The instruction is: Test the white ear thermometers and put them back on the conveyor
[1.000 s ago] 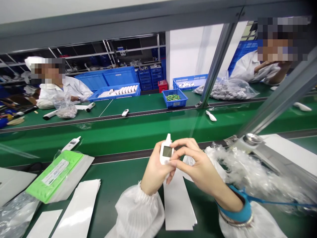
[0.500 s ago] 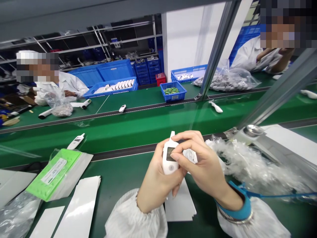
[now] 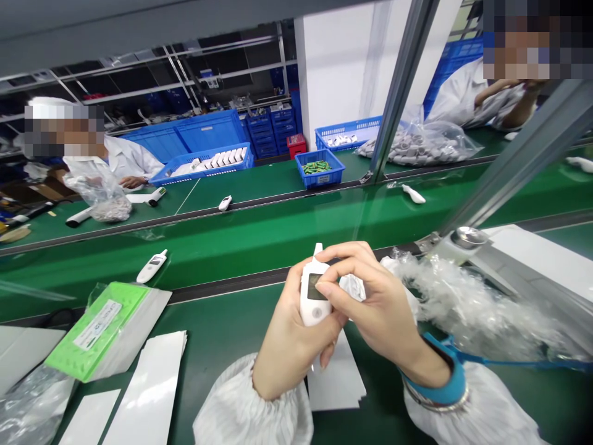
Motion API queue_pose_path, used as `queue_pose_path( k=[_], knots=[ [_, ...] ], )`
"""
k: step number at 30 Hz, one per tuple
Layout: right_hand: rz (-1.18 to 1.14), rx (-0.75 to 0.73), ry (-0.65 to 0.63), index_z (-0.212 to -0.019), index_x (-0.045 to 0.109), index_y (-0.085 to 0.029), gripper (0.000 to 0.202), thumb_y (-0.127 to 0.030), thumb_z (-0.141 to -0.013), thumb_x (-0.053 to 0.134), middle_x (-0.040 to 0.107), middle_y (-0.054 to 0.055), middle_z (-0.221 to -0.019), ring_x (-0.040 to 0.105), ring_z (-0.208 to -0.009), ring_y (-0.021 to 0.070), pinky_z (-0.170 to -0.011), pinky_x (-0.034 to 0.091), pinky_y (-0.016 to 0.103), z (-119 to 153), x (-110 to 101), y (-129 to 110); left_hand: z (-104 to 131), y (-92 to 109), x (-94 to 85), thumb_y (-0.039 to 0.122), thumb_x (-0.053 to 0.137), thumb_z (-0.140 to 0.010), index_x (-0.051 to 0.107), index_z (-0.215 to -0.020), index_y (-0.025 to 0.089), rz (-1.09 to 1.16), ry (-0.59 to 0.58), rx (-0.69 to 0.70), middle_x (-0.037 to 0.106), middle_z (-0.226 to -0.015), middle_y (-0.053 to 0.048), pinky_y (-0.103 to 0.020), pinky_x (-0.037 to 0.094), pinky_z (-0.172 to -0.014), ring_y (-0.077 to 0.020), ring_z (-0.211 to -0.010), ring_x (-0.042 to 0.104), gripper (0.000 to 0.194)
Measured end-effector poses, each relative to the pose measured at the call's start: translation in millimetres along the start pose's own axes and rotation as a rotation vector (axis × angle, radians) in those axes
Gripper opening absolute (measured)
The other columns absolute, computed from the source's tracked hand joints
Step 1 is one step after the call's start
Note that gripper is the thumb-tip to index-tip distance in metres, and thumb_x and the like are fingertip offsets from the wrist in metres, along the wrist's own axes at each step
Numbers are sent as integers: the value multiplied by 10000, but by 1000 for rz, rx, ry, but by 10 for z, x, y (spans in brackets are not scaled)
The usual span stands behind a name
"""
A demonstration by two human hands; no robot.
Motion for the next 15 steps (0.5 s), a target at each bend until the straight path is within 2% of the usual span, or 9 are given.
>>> queue_pose_path(
  k=[4, 15],
  knots=[
    [-10, 9, 14, -770, 622, -228, 133, -129, -854, 650, 675, -13, -1010, 575, -1011, 146, -898, 460, 303, -6, -1, 4, -4, -9, -6, 329, 748, -784, 340, -1285, 205, 10, -13, -3, 544, -612, 82, -146, 358, -333, -46, -339, 444, 657],
    [0, 18, 5, -773, 630, -226, 126, -131, -852, 653, 675, -6, -1019, 582, -1014, 153, -906, 467, 309, 0, 0, -9, 11, -26, -21, 296, 709, -821, 362, -1267, 208, 6, -28, 3, 541, -656, 75, -150, 369, -346, -43, -357, 460, 572]
  ],
)
Point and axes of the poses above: each hand's wrist, its own z-axis away from the middle knuckle, its own x-axis out of the palm, y = z × x, the point moved 1 cm from there along -z, towards the middle knuckle
